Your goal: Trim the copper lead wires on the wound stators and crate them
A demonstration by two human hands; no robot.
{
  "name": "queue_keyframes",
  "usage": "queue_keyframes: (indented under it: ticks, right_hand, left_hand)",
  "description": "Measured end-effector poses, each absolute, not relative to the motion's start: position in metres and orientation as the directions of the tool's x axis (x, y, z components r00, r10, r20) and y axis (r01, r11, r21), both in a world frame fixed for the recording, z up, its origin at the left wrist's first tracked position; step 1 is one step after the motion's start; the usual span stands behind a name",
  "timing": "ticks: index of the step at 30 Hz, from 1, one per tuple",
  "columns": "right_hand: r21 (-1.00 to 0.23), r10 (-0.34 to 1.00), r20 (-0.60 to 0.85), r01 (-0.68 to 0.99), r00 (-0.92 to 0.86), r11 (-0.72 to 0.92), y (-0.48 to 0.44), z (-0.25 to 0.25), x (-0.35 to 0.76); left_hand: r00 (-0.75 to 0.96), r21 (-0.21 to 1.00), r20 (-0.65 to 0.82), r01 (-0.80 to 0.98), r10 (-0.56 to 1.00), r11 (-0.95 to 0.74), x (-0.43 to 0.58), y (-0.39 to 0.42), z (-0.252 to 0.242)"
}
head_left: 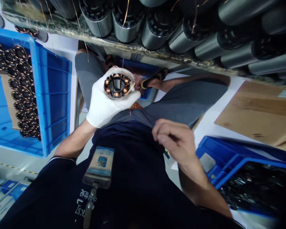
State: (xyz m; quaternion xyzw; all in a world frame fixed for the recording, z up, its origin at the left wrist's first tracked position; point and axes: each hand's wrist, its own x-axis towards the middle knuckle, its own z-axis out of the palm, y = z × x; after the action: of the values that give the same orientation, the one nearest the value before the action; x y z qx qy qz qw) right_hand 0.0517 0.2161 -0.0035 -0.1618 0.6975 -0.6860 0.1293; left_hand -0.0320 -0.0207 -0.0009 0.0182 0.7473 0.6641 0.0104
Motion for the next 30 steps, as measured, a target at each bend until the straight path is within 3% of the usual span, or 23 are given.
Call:
queue_keyframes:
  ticks: [1, 3, 8, 13, 18, 20, 22, 23, 25, 27, 29, 30]
  right_hand:
    - [-1.000, -0.315, 0.015, -0.021, -0.949, 0.017, 0.219, -0.002, 0.049]
    - [-1.000, -0.177, -0.029, 0.028, -0.984, 0.008, 0.214, 0.003, 0.039]
    - [-0.993, -0.112, -0.086, 0.094, -0.990, -0.066, 0.179, 0.020, 0.003]
    - [-0.997, -0.036, -0.062, 0.064, -0.997, -0.047, 0.170, 0.011, 0.001]
    - [-0.987, -0.108, -0.111, 0.122, -0.988, -0.101, 0.195, 0.007, 0.003]
    - [-0.994, 0.014, -0.104, 0.104, -0.994, -0.030, 0.209, 0.015, 0.001]
    - [-0.980, 0.120, 0.062, -0.038, -0.991, 0.195, 0.219, 0.027, 0.001]
    - [-0.930, 0.074, 0.180, -0.145, -0.981, 0.338, 0.222, 0.032, 0.002]
    - [-0.766, -0.178, 0.316, -0.361, -0.932, 0.531, 0.223, 0.037, 0.004]
    - [-0.655, -0.416, 0.372, -0.552, -0.830, 0.516, 0.221, 0.032, 0.005]
    - [-0.636, -0.480, 0.419, -0.626, -0.771, 0.451, 0.223, 0.022, 0.002]
    - [-0.693, -0.465, 0.378, -0.578, -0.801, 0.431, 0.225, 0.016, 0.001]
  left_hand:
    - [-0.988, 0.970, 0.130, 0.143, 0.079, 0.198, -0.031, -0.023, 0.004]
    - [-0.953, 0.925, 0.230, 0.277, 0.195, 0.262, -0.027, -0.027, 0.014]
    - [-0.903, 0.897, 0.219, 0.335, 0.369, 0.287, -0.009, -0.028, 0.023]
    - [-0.975, 0.891, 0.132, 0.195, 0.176, 0.410, 0.013, -0.016, 0.015]
    - [-0.976, 0.936, 0.180, 0.208, 0.123, 0.283, 0.018, -0.016, 0.012]
    - [-0.979, 0.959, 0.170, 0.191, 0.115, 0.208, 0.012, -0.021, 0.015]
    - [-0.978, 0.964, 0.156, 0.181, 0.136, 0.196, 0.006, -0.027, 0.018]
    - [-0.974, 0.961, 0.153, 0.187, 0.169, 0.203, 0.003, -0.028, 0.020]
    - [-0.963, 0.953, 0.144, 0.197, 0.226, 0.230, 0.000, -0.029, 0.024]
    - [-0.950, 0.941, 0.163, 0.231, 0.268, 0.246, -0.002, -0.029, 0.024]
    - [-0.931, 0.910, 0.198, 0.291, 0.306, 0.297, -0.003, -0.031, 0.020]
    - [-0.915, 0.873, 0.220, 0.339, 0.338, 0.350, -0.003, -0.033, 0.017]
